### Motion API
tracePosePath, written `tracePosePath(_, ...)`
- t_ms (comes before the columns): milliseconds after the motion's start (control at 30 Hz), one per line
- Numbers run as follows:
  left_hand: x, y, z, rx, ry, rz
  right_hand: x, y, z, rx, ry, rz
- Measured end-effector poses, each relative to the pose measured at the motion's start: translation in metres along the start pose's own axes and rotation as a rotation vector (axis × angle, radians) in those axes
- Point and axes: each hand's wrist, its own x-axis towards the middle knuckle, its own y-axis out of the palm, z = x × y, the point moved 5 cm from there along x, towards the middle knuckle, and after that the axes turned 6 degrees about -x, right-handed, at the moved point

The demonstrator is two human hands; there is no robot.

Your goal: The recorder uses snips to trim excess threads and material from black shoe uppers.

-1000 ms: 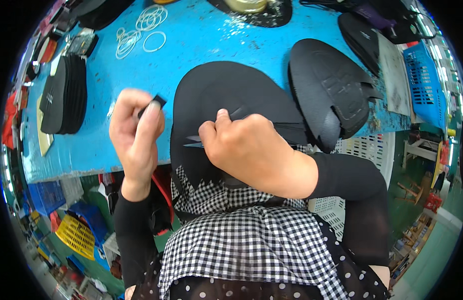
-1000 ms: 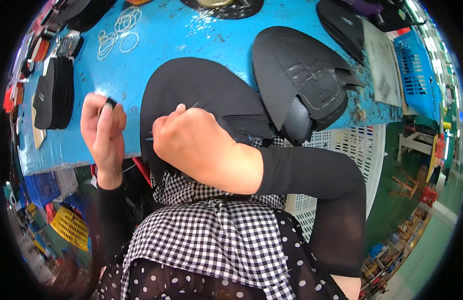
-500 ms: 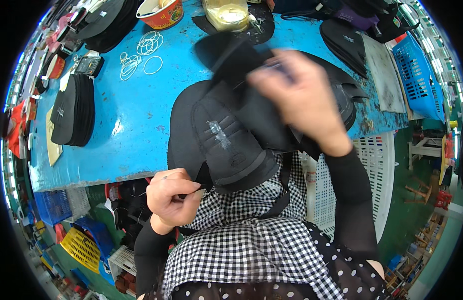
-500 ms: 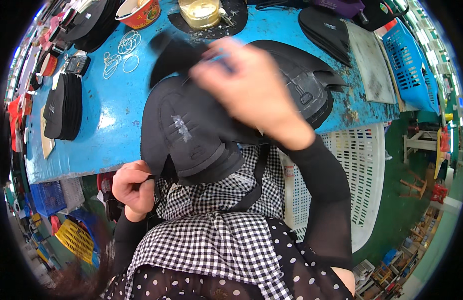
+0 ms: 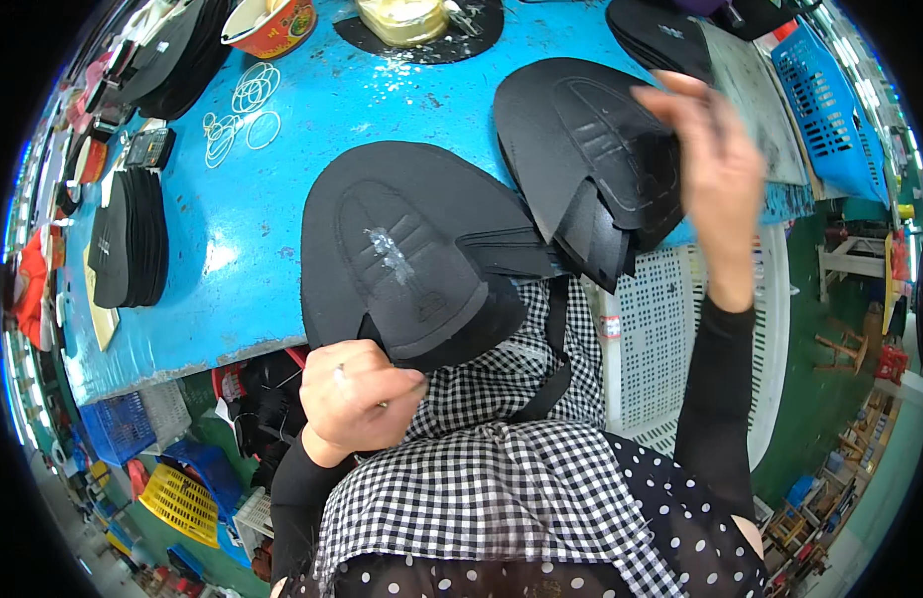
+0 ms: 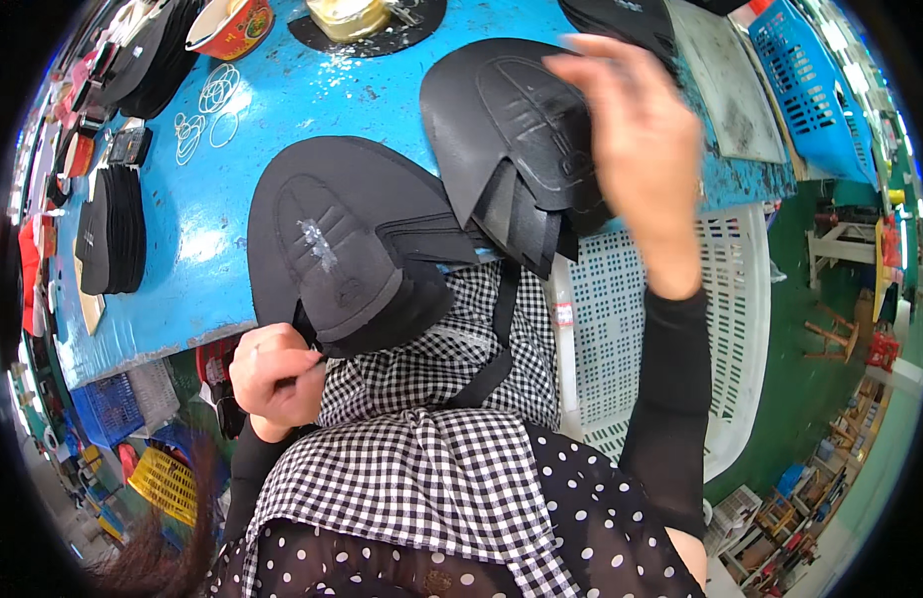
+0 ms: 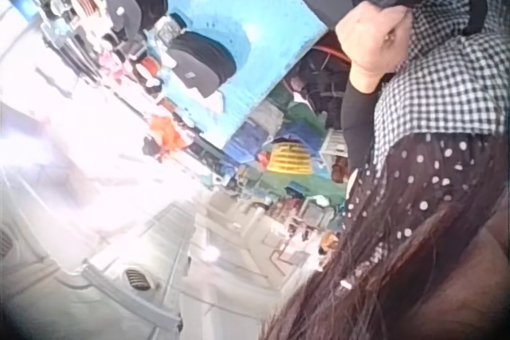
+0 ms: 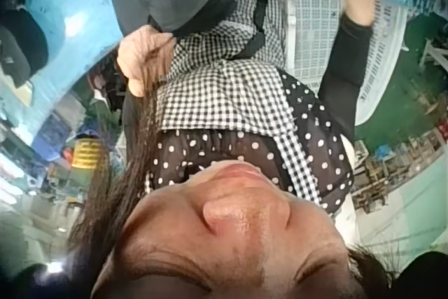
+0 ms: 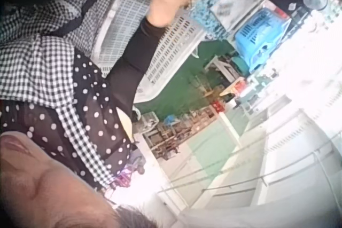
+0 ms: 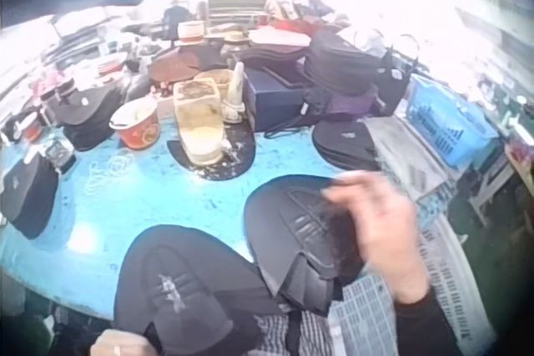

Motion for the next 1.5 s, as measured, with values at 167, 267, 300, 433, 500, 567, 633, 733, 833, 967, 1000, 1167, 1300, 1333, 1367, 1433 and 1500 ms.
tracePosePath(167,0.015,0.022,-0.008,-0.058,0.130,0.092,-0.019,0.094,0.017,-0.507,-0.229,0.173)
tracePosePath(267,0.012,0.021,-0.009,-0.002,0.089,0.101,-0.023,0.085,0.016,-0.494,-0.234,0.139)
tracePosePath(300,0.009,0.019,-0.010,0.019,0.056,0.111,-0.025,0.078,0.013,-0.454,-0.220,0.151)
tracePosePath(433,0.000,0.014,-0.009,0.051,-0.018,0.071,-0.017,0.064,-0.013,-0.463,-0.258,0.106)
tracePosePath(500,0.002,0.013,-0.009,0.042,-0.068,0.054,-0.013,0.065,-0.024,-0.464,-0.256,0.110)
tracePosePath(567,0.017,0.014,-0.004,-0.090,-0.150,0.108,-0.012,0.068,-0.032,-0.459,-0.233,0.141)
tracePosePath(633,0.032,0.015,-0.008,-0.334,-0.376,0.111,-0.011,0.070,-0.031,-0.466,-0.288,0.122)
tracePosePath(733,0.064,0.042,-0.039,-0.974,-0.390,0.140,0.005,0.066,-0.022,-0.294,-0.383,0.106)
tracePosePath(833,0.060,0.052,-0.049,-1.035,-0.515,0.250,0.008,0.055,-0.044,-0.330,-0.349,0.108)
tracePosePath(967,0.048,0.056,-0.057,-1.007,-0.578,0.200,0.011,0.061,-0.041,-0.308,-0.311,0.131)
tracePosePath(1000,0.047,0.055,-0.056,-0.997,-0.581,0.204,0.010,0.066,-0.036,-0.277,-0.301,0.135)
tracePosePath(1167,0.048,0.053,-0.055,-0.903,-0.599,0.184,0.005,0.067,-0.038,-0.325,-0.355,0.108)
tracePosePath(1300,0.042,0.042,-0.054,-0.830,-0.654,0.155,0.004,0.050,-0.049,-0.404,-0.351,0.116)
tracePosePath(1333,0.040,0.038,-0.054,-0.817,-0.670,0.154,0.007,0.043,-0.057,-0.337,-0.335,0.131)
tracePosePath(1367,0.037,0.039,-0.055,-0.797,-0.695,0.145,0.013,0.047,-0.059,-0.329,-0.410,0.155)
tracePosePath(1433,0.039,0.042,-0.054,-0.820,-0.702,0.150,0.009,0.056,-0.040,-0.324,-0.378,0.108)
tracePosePath(1500,0.042,0.054,-0.055,-0.849,-0.703,0.149,0.009,0.064,-0.030,-0.281,-0.362,0.093)
